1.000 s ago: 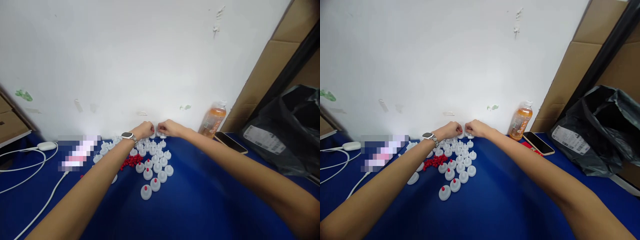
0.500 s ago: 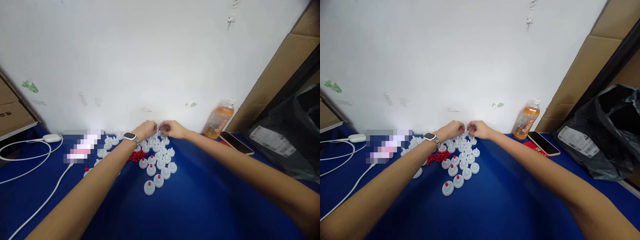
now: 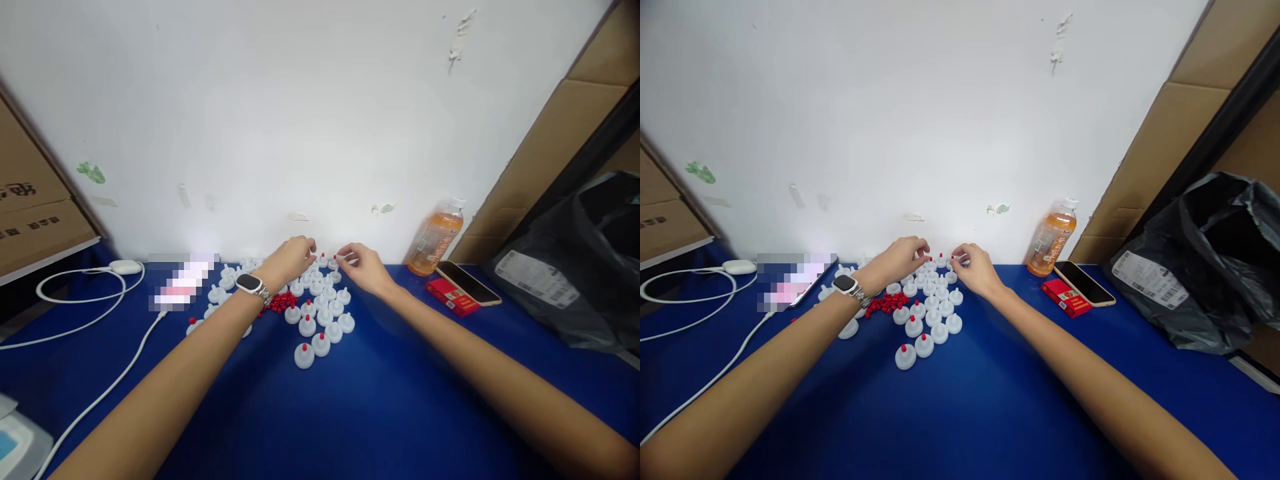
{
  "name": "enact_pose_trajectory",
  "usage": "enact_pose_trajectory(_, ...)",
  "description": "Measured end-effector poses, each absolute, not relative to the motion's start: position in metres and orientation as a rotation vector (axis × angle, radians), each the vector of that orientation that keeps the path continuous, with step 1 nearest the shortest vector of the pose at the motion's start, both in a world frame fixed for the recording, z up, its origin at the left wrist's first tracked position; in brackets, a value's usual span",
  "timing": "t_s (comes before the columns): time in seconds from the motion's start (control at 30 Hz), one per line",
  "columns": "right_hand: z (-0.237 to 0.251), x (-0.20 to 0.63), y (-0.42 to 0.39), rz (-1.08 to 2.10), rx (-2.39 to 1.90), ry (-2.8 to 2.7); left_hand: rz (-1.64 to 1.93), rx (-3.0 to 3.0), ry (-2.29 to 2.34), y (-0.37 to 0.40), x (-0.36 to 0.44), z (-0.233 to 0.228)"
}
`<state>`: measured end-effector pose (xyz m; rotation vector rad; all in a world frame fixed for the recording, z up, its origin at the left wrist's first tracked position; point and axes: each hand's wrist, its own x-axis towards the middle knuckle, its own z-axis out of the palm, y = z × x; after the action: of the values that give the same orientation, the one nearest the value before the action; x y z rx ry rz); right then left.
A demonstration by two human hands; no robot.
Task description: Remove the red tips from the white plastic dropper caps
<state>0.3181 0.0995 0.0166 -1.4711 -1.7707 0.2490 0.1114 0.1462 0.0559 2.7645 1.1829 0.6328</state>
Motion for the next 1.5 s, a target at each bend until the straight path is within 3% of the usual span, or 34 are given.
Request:
enact_pose_trajectory(0.23, 0.032, 0.271, -0.009, 0.158, -1.263, -2.199, 0.620, 2.649, 0.960, 0.053, 0.070, 0.063)
enact_pose_trajectory(0.47, 0.024, 0.262, -0.026, 0.276, -1.260, -2.312, 0.517, 2.649, 0.935, -0.006, 0.047, 0.031)
enact_pose_trajectory(0.6, 0.016, 0.260, -0.029, 0.316, -1.279, -2.243, 0.515, 2.648, 0.925, -0.009, 0.043, 0.014)
enact_pose_trajectory(0.77, 0.014, 0.269, -0.029, 0.117, -1.345, -2.074, 0.603, 2.622, 0.955, -0.003, 0.037, 0.008)
enact_pose_trajectory(1.1, 0.005, 0.283, -0.030, 0.122, -1.416, -2.107, 0.736, 2.613, 1.077, 0.008, 0.053, 0.018)
enact_pose_trajectory(1.37, 0.019, 0.262, -0.030, 0.411, -1.248, -1.814, 1.057, 2.599, 0.897, -0.006, 0.045, 0.024)
enact_pose_trajectory(1.5, 0.034, 0.232, -0.026, 0.587, -1.058, -1.802, 0.981, 2.532, 0.894, -0.008, 0.032, 0.020)
